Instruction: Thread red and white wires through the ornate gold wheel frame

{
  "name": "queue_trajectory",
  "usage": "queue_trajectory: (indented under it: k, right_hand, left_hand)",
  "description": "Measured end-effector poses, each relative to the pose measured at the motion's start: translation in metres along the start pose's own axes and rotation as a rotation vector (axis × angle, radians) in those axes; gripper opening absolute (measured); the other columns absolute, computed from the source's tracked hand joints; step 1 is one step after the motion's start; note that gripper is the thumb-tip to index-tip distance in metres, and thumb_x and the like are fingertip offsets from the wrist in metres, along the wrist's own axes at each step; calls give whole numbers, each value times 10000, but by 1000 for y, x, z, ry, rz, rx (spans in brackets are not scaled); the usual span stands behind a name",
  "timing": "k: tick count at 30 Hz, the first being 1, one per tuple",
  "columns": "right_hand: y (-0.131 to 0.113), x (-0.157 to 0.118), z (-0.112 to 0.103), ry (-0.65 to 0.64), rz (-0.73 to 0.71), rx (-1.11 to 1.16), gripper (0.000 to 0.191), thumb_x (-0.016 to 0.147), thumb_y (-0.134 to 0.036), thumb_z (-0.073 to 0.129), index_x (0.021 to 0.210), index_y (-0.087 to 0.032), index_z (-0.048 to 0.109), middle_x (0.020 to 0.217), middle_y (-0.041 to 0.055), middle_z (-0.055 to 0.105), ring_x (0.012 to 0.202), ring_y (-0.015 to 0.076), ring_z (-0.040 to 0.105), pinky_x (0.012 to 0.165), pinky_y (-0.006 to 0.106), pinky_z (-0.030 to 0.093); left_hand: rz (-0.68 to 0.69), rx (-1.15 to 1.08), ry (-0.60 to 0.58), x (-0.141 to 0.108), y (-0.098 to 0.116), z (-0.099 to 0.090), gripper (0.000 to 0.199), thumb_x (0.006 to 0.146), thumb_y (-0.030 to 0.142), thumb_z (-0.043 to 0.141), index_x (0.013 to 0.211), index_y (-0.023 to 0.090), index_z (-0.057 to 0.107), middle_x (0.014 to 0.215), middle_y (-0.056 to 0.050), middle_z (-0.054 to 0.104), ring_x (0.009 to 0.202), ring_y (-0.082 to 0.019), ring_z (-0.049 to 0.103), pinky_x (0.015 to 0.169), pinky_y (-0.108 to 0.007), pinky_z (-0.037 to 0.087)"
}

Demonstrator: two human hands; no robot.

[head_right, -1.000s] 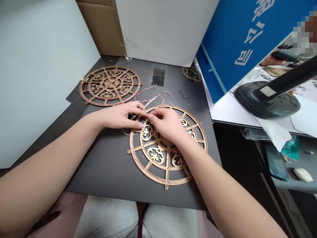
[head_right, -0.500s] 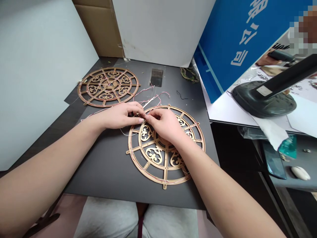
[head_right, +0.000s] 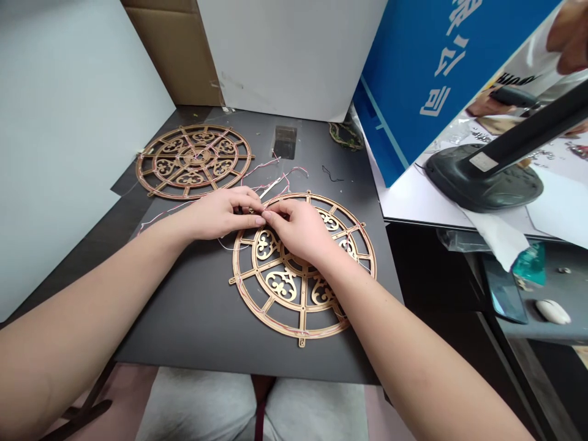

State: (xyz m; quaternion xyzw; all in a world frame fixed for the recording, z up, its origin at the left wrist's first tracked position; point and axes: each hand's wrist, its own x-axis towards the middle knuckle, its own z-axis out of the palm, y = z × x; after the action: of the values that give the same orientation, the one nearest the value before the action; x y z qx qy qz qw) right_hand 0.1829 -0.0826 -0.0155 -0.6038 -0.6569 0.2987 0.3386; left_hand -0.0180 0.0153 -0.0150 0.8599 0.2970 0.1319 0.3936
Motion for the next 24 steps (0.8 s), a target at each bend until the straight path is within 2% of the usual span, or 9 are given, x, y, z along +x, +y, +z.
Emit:
queue_trajectory:
  k: [5, 12, 16, 20, 24]
  right_hand:
    - [0, -1, 2, 40, -19, -10, 186, 995, -262, 642, 935, -182, 799, 936, -1, 767, 855, 150, 665, 777, 281, 453]
    - [1, -1, 3, 104, -1, 35, 146, 947, -280, 709, 889, -176, 795, 889, 14, 756, 803, 146, 650, 727, 280, 447]
    - [4, 0, 5, 163, 33, 107, 151, 926, -300, 715, 912, -173, 796, 945, 31, 769, 859, 165, 682, 765, 295, 476]
    - [7, 1, 6, 223, 47, 190, 190, 905, -331, 719, 896, -153, 787, 873, 39, 756, 779, 157, 666, 707, 287, 468]
    - [9, 2, 5, 214, 17, 193, 184, 904, -316, 704, 879, -149, 777, 839, 30, 745, 762, 150, 651, 695, 287, 454]
  left_hand:
    - [5, -35, 50, 3, 0, 6, 265, 870, 450, 754, 1050, 276, 840, 1017, -5, 670, 933, -158, 631, 856, -327, 472]
    - [-3, -44, 76, 3, 0, 9, 231, 847, 417, 764, 1003, 269, 850, 977, -7, 667, 889, -155, 622, 795, -322, 462]
    - [14, -50, 87, 4, 3, 12, 215, 849, 401, 757, 949, 232, 844, 985, -16, 670, 901, -157, 631, 833, -331, 470]
    - [73, -50, 92, 5, 4, 16, 221, 850, 365, 754, 978, 206, 836, 963, -30, 672, 962, -175, 637, 915, -346, 471]
    - [49, -31, 107, 6, 3, 18, 201, 874, 373, 724, 907, 192, 804, 954, -34, 680, 966, -190, 641, 916, -364, 472]
